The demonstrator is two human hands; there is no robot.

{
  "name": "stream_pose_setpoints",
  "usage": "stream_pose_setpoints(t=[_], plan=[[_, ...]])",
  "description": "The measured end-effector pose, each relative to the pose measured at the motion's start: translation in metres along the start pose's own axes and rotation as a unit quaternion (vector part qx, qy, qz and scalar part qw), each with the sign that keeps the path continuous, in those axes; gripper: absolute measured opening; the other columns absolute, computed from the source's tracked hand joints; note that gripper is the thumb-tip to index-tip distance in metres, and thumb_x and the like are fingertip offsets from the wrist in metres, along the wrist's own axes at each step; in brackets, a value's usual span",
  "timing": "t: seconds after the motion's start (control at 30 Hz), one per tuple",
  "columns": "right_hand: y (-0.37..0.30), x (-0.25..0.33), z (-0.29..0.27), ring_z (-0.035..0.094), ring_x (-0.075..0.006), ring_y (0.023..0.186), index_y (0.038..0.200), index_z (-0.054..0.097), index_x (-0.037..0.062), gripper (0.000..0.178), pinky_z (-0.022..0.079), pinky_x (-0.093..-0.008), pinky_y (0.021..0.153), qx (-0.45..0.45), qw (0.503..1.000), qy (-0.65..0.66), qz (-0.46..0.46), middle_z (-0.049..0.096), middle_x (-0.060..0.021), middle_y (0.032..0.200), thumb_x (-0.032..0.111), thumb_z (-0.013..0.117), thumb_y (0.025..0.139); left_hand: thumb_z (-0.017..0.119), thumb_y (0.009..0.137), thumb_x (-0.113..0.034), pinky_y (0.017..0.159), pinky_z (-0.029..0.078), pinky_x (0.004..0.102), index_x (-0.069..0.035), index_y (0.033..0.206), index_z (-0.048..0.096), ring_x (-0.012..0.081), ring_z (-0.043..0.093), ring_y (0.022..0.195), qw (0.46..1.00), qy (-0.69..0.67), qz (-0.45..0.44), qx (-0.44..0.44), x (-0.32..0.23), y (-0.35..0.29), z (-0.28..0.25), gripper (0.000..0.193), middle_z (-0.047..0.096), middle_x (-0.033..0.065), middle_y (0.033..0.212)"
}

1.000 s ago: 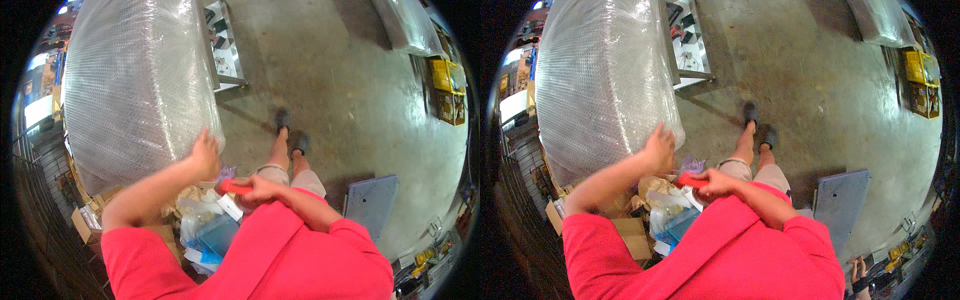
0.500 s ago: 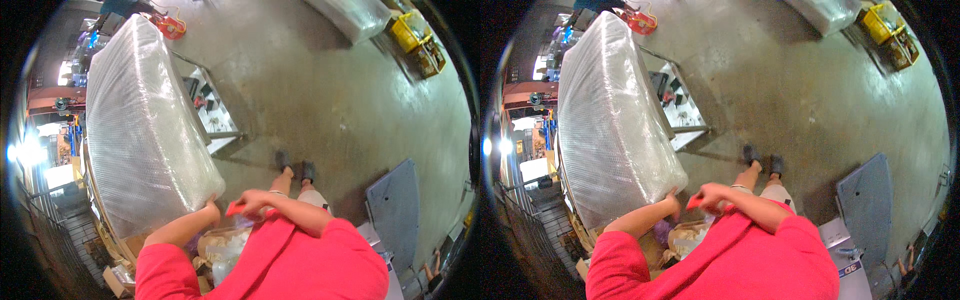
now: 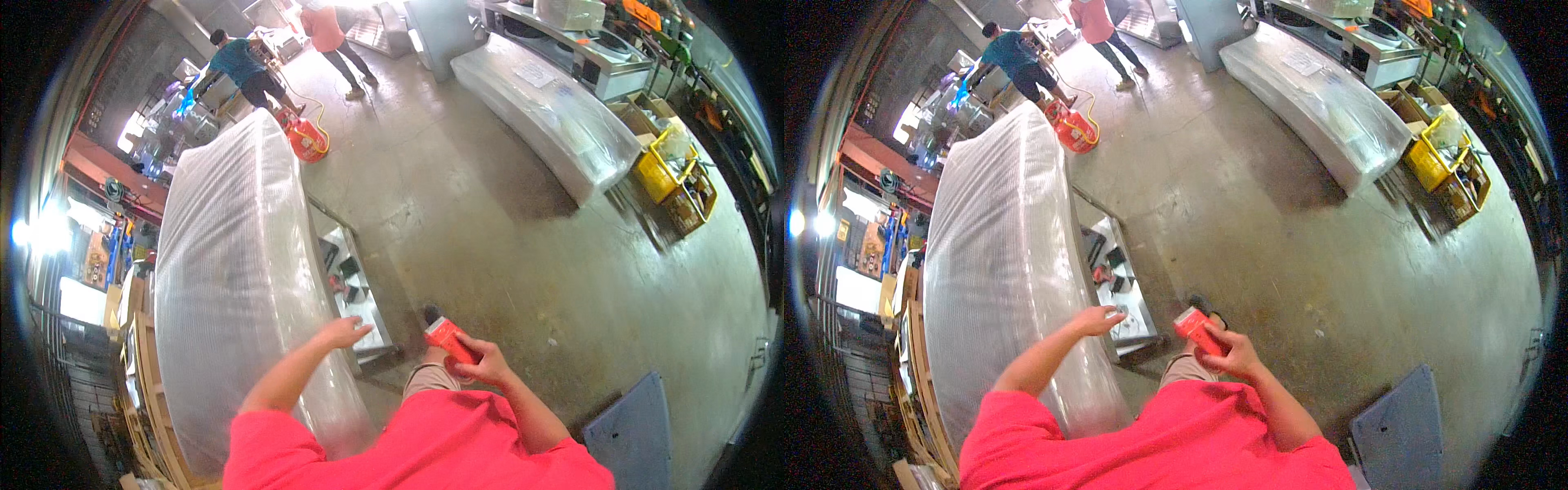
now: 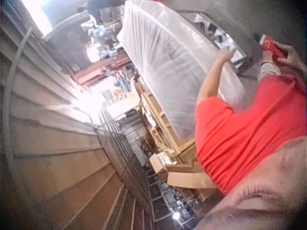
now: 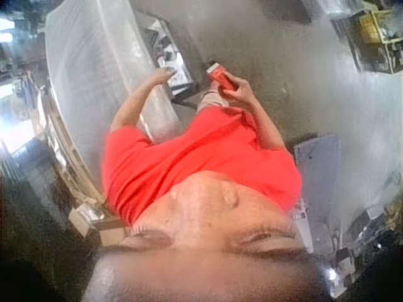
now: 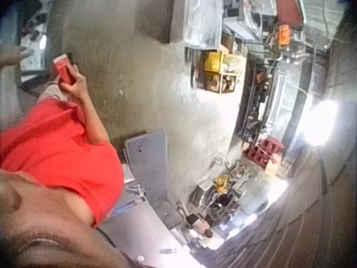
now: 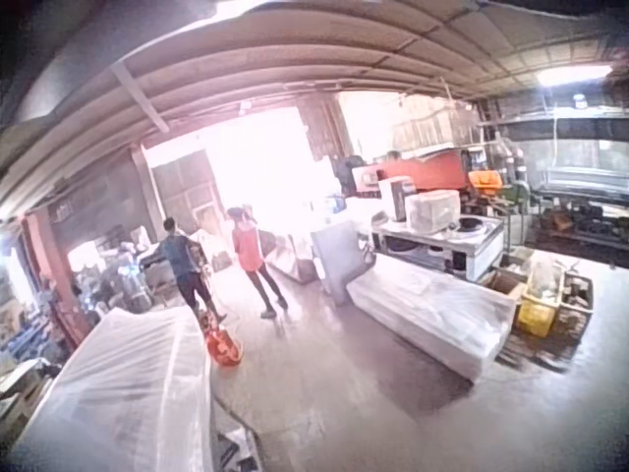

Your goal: The person wraps a large upholstered item with bubble wrap and secures it with packing tape using a handheld dispenser. The person then moves to a wooden crate and writes on a document with a pen.

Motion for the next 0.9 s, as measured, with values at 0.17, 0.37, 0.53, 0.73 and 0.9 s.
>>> stream_pose_setpoints(t=[0.17, 0.37, 0.53, 0.73, 0.9], plan=[[0.136, 0.071, 0.049, 0.07, -0.0247, 0.096, 0.141, 0.056, 0.0068, 0.075, 0.053, -0.0342, 0.086, 0.032, 0.984, -0.051, -0.167, 0.07, -0.0155, 0.112, 0.02, 0.083, 0.073, 0.045, 0.096, -0.069, 0.089, 0.053, 0.0432, -0.008, 0.142, 0.046, 0.0269, 0.068, 0.108, 0.743, -0.633, 0.01, 0.217, -0.054, 0.033, -0.03, 0.076, 0.061, 0.0099, 0.133], [0.292, 0.124, 0.09, 0.067, -0.0323, 0.074, 0.143, 0.056, 0.0239, 0.08, 0.054, -0.0388, 0.066, 0.16, 0.968, -0.12, -0.151, 0.064, -0.017, 0.092, 0.027, 0.079, 0.067, 0.057, 0.102, -0.039, 0.085, 0.058, 0.0432, -0.009, 0.125, 0.059, 0.0247, 0.071, 0.097, 0.646, -0.752, -0.077, 0.103, 0.021, 0.07, -0.125, 0.038, 0.07, 0.007, 0.114], [0.415, 0.128, 0.112, 0.062, -0.0332, 0.069, 0.146, 0.052, 0.0285, 0.083, 0.052, -0.0411, 0.062, 0.193, 0.952, -0.149, -0.184, 0.057, -0.0131, 0.085, 0.029, 0.079, 0.068, 0.053, 0.104, -0.039, 0.086, 0.057, 0.0437, -0.007, 0.122, 0.062, 0.0228, 0.07, 0.1, 0.647, -0.752, -0.101, 0.077, 0.07, 0.136, -0.202, 0.038, 0.071, 0.0073, 0.112], [0.6, 0.107, 0.122, 0.061, -0.032, 0.07, 0.147, 0.05, 0.0288, 0.083, 0.052, -0.0427, 0.061, 0.211, 0.936, -0.181, -0.216, 0.056, -0.011, 0.086, 0.031, 0.078, 0.069, 0.05, 0.105, -0.038, 0.075, 0.058, 0.0398, -0.005, 0.118, 0.065, 0.0199, 0.07, 0.085, 0.668, -0.723, -0.158, 0.071, 0.14, 0.274, -0.31, 0.038, 0.071, 0.005, 0.101], [0.765, 0.081, 0.125, 0.063, -0.0323, 0.073, 0.146, 0.052, 0.0259, 0.079, 0.054, -0.0404, 0.066, 0.142, 0.976, -0.089, -0.14, 0.06, -0.0126, 0.089, 0.029, 0.079, 0.072, 0.061, 0.101, -0.028, 0.063, 0.055, 0.036, -0.003, 0.1, 0.072, 0.0145, 0.064, 0.068, 0.901, -0.419, -0.111, 0.014, 0.192, 0.424, -0.47, 0.027, 0.069, 0.0034, 0.081]])
Point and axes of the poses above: each hand's wrist, its own y-axis towards the middle knuckle, its own z-axis out of the palm, x = y × z, the point moved 9 cm from there along y, towards the middle knuckle
